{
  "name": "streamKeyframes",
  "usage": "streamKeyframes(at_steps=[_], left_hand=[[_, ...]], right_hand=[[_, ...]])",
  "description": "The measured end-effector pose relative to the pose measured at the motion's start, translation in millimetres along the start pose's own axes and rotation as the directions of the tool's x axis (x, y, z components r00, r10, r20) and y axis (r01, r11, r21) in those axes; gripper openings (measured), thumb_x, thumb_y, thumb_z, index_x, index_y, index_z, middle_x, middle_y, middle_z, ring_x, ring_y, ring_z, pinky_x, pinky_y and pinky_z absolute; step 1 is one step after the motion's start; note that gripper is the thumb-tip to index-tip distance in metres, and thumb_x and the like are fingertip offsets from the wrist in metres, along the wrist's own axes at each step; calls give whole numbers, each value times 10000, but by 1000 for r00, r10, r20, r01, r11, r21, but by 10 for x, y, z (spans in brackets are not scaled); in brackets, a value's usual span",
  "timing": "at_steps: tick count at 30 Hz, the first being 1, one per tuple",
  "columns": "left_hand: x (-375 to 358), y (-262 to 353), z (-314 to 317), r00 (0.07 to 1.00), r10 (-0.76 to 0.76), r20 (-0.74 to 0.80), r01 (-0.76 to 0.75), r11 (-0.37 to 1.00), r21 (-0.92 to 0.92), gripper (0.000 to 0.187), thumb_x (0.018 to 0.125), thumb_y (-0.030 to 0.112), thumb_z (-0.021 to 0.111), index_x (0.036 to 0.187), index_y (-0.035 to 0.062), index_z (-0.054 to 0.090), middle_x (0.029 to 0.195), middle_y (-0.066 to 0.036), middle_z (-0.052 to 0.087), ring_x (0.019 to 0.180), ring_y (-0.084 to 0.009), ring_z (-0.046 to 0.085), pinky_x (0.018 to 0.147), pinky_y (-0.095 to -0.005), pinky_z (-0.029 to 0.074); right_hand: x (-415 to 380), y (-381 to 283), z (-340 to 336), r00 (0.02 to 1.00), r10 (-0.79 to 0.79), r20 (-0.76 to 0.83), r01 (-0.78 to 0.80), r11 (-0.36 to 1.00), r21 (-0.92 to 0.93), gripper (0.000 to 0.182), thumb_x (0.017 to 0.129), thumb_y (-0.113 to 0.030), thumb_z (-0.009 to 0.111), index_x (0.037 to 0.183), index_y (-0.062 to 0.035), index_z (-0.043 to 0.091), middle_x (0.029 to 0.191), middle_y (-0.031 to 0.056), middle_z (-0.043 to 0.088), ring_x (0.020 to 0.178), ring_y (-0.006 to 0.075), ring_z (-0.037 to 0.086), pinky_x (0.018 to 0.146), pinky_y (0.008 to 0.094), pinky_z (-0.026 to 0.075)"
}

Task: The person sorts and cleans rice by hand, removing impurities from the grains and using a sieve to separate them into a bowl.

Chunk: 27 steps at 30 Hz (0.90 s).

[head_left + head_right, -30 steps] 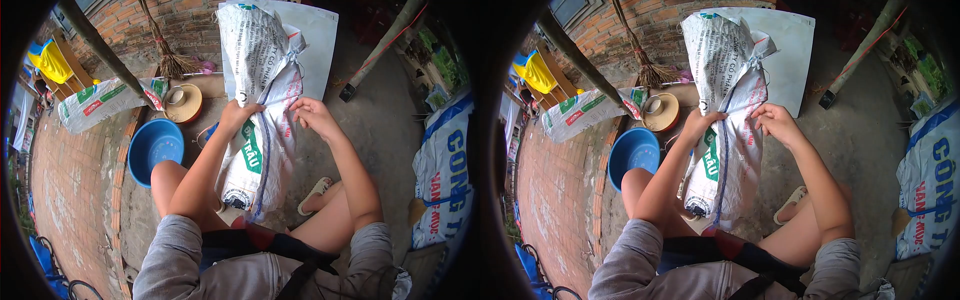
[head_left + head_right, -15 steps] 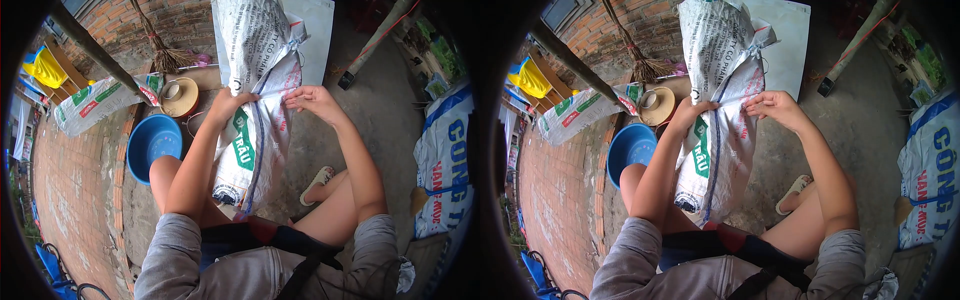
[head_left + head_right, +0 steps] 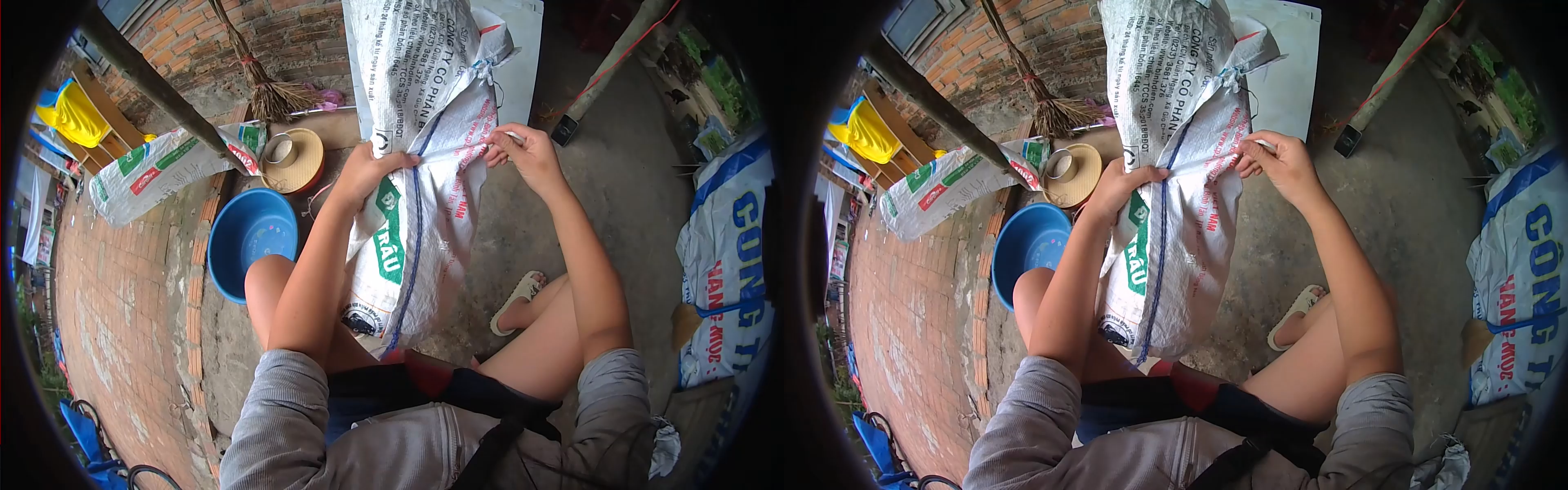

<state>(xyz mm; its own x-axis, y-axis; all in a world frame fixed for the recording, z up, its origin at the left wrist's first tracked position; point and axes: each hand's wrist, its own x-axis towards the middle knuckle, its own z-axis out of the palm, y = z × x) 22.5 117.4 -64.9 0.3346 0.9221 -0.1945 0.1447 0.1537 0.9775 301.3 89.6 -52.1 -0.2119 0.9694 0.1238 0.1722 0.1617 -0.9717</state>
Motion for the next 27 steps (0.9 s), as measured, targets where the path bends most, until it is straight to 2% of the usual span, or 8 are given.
streamKeyframes(at_steps=[5, 6, 11, 19, 21, 23, 25, 27], left_hand=[[-24, 58, -17, 998, 55, 34, -59, 992, 114, 398, 676, 255, 730, 976, 1, 666, 879, -91, 669, 766, -151, 613, 729, -283, 469], [-41, 75, 5, 997, 70, 37, -74, 990, 118, 388, 687, 257, 728, 965, -7, 667, 871, -80, 663, 763, -143, 605, 734, -273, 459], [26, 40, -25, 981, 173, 81, -190, 937, 293, 458, 671, 328, 753, 985, 4, 675, 906, -113, 678, 837, -195, 631, 790, -315, 471], [-44, 248, -79, 939, 279, 202, -344, 803, 487, 533, 649, 393, 800, 1015, 27, 674, 956, -147, 684, 910, -243, 643, 829, -335, 471], [-154, 408, -73, 957, 211, 202, -287, 799, 528, 532, 647, 387, 816, 1029, 45, 675, 970, -146, 683, 921, -250, 640, 837, -334, 470], [-187, 417, -94, 939, 273, 209, -342, 804, 486, 540, 625, 358, 841, 1037, 50, 675, 967, -132, 686, 930, -248, 636, 851, -330, 465], [-272, 453, -29, 933, 319, 168, -360, 801, 479, 523, 627, 333, 841, 1029, 42, 675, 966, -128, 687, 923, -247, 637, 853, -326, 462], [-350, 344, 103, 938, 291, 188, -344, 848, 403, 518, 635, 347, 829, 1032, 51, 673, 965, -133, 685, 916, -252, 638, 844, -338, 465]], right_hand=[[83, 98, -26, 928, 0, -374, 92, 969, 229, 219, 937, -220, 565, 907, -7, 604, 670, -3, 551, 576, 58, 461, 551, 203, 385], [87, 87, -45, 922, 73, -381, 59, 944, 324, 201, 948, -233, 548, 908, -37, 575, 665, -35, 457, 597, 52, 406, 556, 213, 338], [131, 120, 144, 896, 37, -443, 128, 933, 336, 162, 959, -212, 528, 901, -65, 565, 743, -26, 513, 636, 51, 432, 618, 229, 377], [116, -120, 182, 868, -176, -463, 216, 976, 33, 222, 981, -167, 461, 810, -29, 496, 690, -30, 466, 634, 37, 402, 565, 223, 340], [54, -321, 206, 862, -181, -474, 228, 973, 44, 237, 975, -162, 460, 785, -23, 485, 661, -16, 462, 613, 46, 398, 550, 234, 331], [89, -301, 168, 890, -113, -442, 102, 994, -49, 249, 965, -170, 471, 777, -7, 486, 640, 8, 467, 587, 70, 405, 551, 254, 352], [16, -328, 238, 828, -158, -539, 29, 971, -239, 224, 935, -185, 493, 804, -3, 495, 649, 115, 501, 583, 185, 472, 588, 332, 394], [-136, -335, 403, 661, -296, -690, 26, 927, -374, 207, 922, -178, 494, 813, -2, 501, 710, 165, 537, 638, 294, 518, 626, 374, 407]])
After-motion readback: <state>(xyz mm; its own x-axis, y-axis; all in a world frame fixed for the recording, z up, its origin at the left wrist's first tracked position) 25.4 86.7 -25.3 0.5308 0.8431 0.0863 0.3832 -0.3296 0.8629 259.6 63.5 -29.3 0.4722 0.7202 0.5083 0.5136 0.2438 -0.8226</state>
